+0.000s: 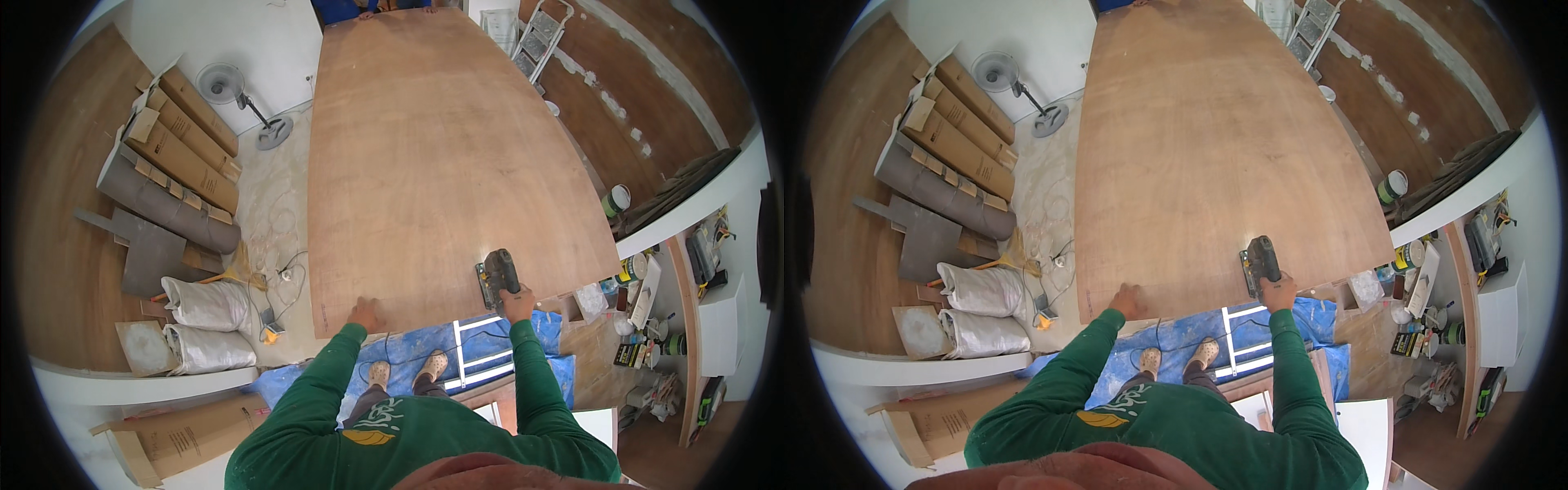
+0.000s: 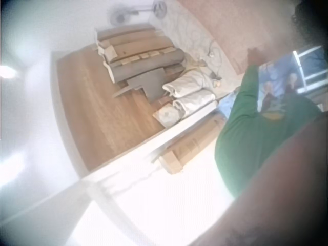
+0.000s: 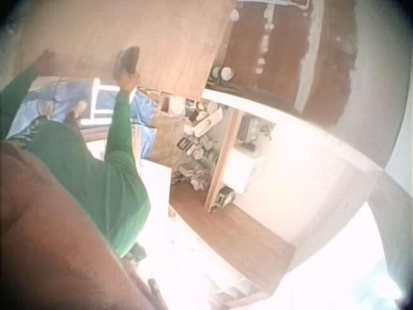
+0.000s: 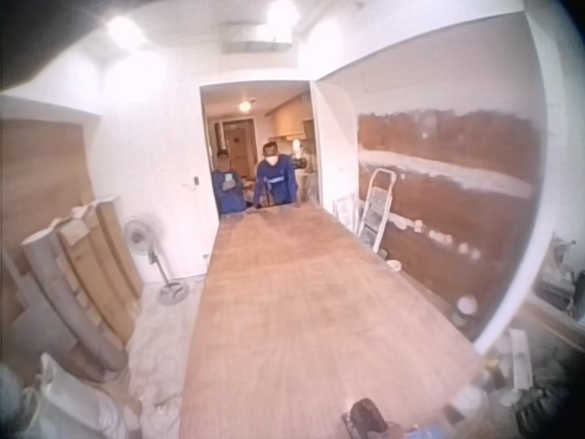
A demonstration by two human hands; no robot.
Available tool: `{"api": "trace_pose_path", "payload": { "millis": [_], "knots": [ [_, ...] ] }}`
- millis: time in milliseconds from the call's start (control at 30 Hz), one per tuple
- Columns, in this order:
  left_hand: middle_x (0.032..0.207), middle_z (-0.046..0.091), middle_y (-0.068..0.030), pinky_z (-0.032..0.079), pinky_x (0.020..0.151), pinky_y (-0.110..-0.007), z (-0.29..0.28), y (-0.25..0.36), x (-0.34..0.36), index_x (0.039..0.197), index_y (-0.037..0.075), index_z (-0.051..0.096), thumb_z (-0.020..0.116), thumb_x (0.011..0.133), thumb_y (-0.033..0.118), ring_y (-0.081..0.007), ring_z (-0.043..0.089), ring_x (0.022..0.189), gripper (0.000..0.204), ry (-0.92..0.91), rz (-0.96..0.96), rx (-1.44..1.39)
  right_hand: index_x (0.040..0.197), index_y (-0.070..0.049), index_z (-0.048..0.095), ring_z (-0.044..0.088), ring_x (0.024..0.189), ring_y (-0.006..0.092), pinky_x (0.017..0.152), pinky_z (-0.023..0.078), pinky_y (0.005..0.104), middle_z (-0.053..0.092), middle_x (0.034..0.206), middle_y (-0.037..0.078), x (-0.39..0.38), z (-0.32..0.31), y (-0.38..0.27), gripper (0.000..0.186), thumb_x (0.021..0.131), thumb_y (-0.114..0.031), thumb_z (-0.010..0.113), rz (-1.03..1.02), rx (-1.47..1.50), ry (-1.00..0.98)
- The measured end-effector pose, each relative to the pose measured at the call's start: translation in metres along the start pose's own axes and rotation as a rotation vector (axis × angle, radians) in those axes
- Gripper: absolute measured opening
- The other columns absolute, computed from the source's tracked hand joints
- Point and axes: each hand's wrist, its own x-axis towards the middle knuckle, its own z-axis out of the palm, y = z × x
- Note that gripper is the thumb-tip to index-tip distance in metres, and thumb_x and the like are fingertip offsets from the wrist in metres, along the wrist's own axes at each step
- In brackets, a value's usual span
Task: The person prepares a jigsaw by inserting a blade and adjusting the tool, then cuts a large sheet of plywood along a marked line. The person repositions the sheet and continues cutting to shape the wood.
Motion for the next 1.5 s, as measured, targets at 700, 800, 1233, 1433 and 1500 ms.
{"api": "trace_pose_path", "payload": {
  "millis": [700, 800, 1233, 1433, 1500],
  "knots": [
    [0.136, 0.063, -0.0226, 0.046, 0.108, -0.044, -0.125, 0.261, 0.098, 0.14, 0.004, 0.059, 0.075, 0.093, 0.037, -0.0397, 0.057, 0.128, 0.059, 0.353, 1.404, -0.291, 0.097, -0.002, 0.077, 0.073, 0.079, 0.0405, 0.079, 0.058, 0.0472, 0.072, 0.081, 0.025, 0.001, -0.001, 0.015, 0.043, 0.075, -0.039, 0.076, -0.011, -0.107, 0.006],
    [0.138, 0.061, -0.029, 0.045, 0.112, -0.05, -0.126, 0.313, 0.123, 0.138, -0.003, 0.061, 0.049, 0.105, 0.034, -0.0404, 0.058, 0.13, 0.051, 0.226, 1.538, -0.282, 0.097, -0.002, 0.077, 0.074, 0.077, 0.0385, 0.076, 0.058, 0.0452, 0.073, 0.079, 0.024, 0.001, -0.003, 0.01, 0.045, 0.075, -0.041, 0.078, 0.007, -0.14, 0.014],
    [0.137, 0.066, -0.0159, 0.049, 0.106, -0.05, -0.159, 0.346, 0.071, 0.126, 0.017, 0.072, 0.049, 0.103, 0.046, -0.0375, 0.059, 0.128, 0.043, 0.063, 1.435, 0.352, 0.09, -0.001, 0.076, 0.058, 0.057, 0.0117, 0.058, 0.046, 0.0308, 0.063, 0.063, 0.003, -0.006, -0.004, 0.003, 0.033, 0.079, -0.033, 0.081, 0.112, 0.001, -0.013],
    [0.119, 0.072, -0.014, 0.051, 0.096, -0.051, -0.183, 0.342, 0.084, 0.112, 0.012, 0.075, 0.056, 0.101, 0.039, -0.0363, 0.065, 0.112, 0.034, 0.314, 1.805, -0.084, 0.108, -0.001, 0.073, 0.067, 0.071, 0.0155, 0.068, 0.053, 0.0311, 0.071, 0.079, 0.007, -0.009, -0.004, 0.002, 0.05, 0.078, -0.04, 0.086, 0.047, -0.1, 0.066],
    [0.118, 0.072, -0.0148, 0.051, 0.097, -0.051, -0.182, 0.339, 0.09, 0.112, 0.009, 0.074, 0.059, 0.101, 0.037, -0.0372, 0.065, 0.112, 0.033, 0.315, 1.829, -0.113, 0.116, -0.001, 0.069, 0.068, 0.078, 0.0179, 0.072, 0.054, 0.0326, 0.072, 0.088, 0.01, -0.01, -0.001, 0.005, 0.062, 0.077, -0.045, 0.088, -0.004, -0.046, 0.109]
  ]
}}
